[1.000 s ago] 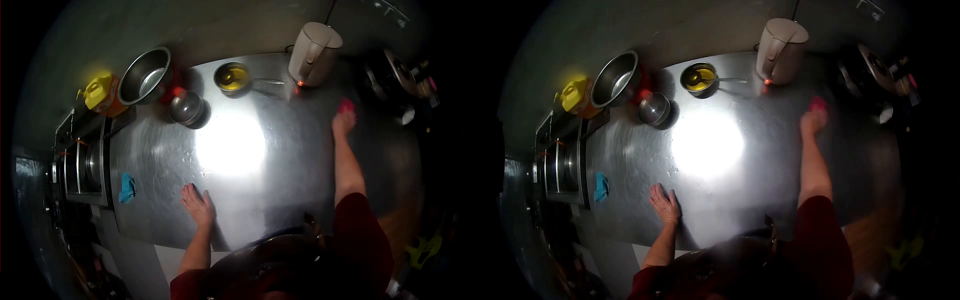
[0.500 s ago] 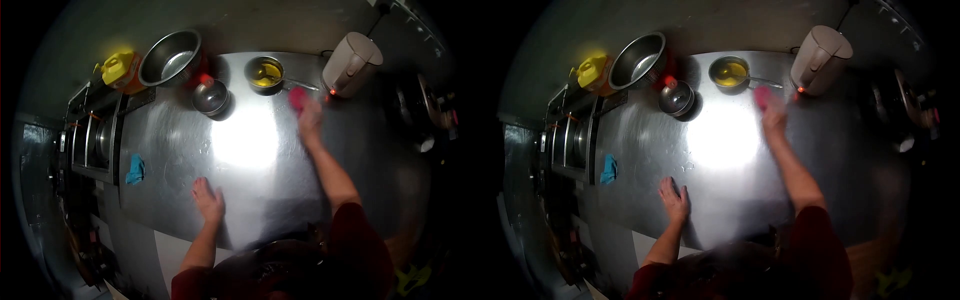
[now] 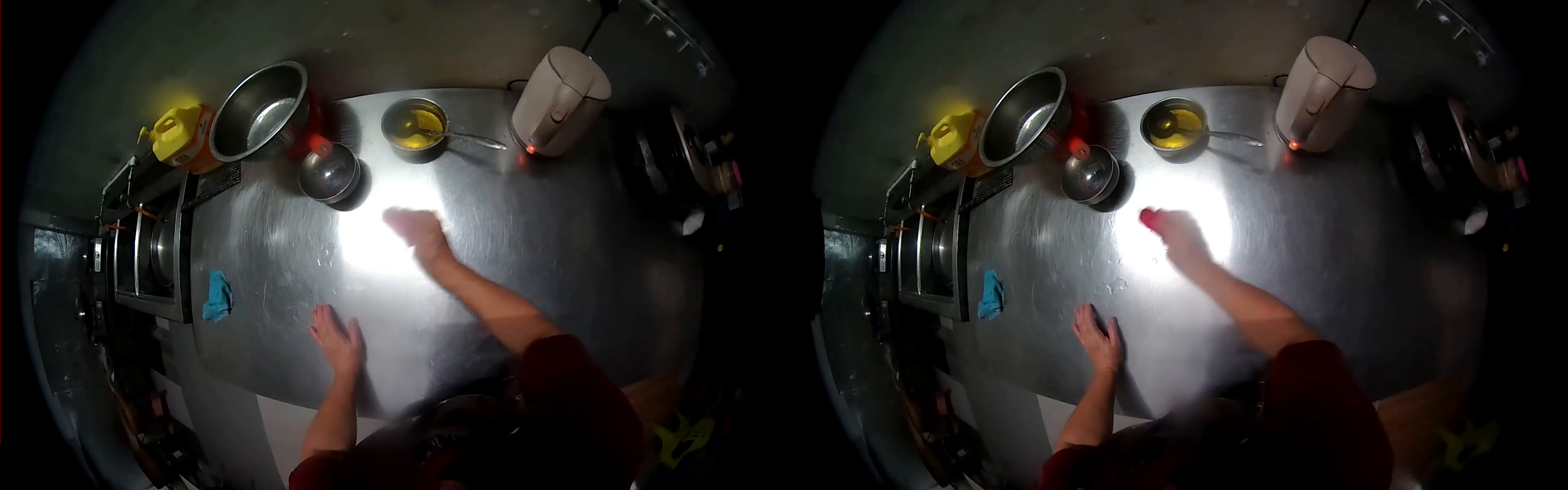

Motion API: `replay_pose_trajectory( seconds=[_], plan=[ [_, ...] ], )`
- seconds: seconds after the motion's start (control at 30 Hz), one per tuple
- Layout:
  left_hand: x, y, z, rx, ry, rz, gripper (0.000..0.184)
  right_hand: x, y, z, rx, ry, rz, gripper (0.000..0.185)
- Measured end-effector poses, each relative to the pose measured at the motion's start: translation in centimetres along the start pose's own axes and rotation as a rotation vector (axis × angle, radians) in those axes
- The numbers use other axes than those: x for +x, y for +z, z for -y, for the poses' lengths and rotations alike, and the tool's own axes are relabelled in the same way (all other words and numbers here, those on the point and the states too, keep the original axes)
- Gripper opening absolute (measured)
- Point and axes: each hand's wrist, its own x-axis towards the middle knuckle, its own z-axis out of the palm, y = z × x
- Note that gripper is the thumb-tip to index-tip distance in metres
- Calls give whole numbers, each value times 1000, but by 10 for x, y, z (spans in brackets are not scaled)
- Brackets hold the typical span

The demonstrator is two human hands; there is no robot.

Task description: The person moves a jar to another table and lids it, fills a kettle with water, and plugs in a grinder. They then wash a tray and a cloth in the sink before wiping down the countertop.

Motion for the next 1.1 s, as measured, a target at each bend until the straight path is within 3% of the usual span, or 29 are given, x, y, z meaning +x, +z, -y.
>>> replay_pose_trajectory(
  seconds=[0.1,0.13,0.2,0.33,0.37,0.4,0.47,0.53,0.57,0.67,0.77,0.83,0.87,0.93,1.03,1.1],
  plan=[
    [-3,-1,0,11,-11,-9,62,44,-103,24,-638,-303,-450,14],
    [-3,-2,-2,8,-17,-9,62,57,-128,1,-1093,-401,-644,15],
    [-2,-2,-4,14,-28,-2,62,92,-159,-19,-1055,-321,-740,19],
    [1,-6,-3,4,-44,9,62,103,-128,-97,-815,-125,-509,25],
    [1,-5,-6,-24,-29,16,62,86,-98,-55,-654,-28,-360,30],
    [2,-4,-10,-18,-31,13,61,65,-59,-25,-550,-91,-406,37],
    [0,-5,-12,-15,-25,17,61,8,-8,-10,-504,-189,18,56],
    [-4,-2,-7,13,7,19,60,-28,-6,50,-181,-281,64,52],
    [-4,0,-4,27,16,11,59,-38,-29,88,-244,-242,88,46],
    [-6,3,-1,49,63,-32,59,-63,-88,75,-123,-193,-150,33],
    [-7,1,-3,72,81,-38,58,-79,-206,52,-549,-221,-517,25],
    [-6,6,-2,86,82,-62,57,-78,-270,56,-1047,-166,-783,21],
    [-7,7,-1,97,87,-65,57,-77,-293,45,-1094,-63,-871,19],
    [-8,6,-1,103,104,-74,55,-73,-285,14,-845,126,-778,18],
    [-7,8,4,78,147,-99,60,-78,-191,20,0,261,-361,23],
    [-8,7,4,86,172,-125,61,-93,-177,47,88,236,-261,26]
  ],
)
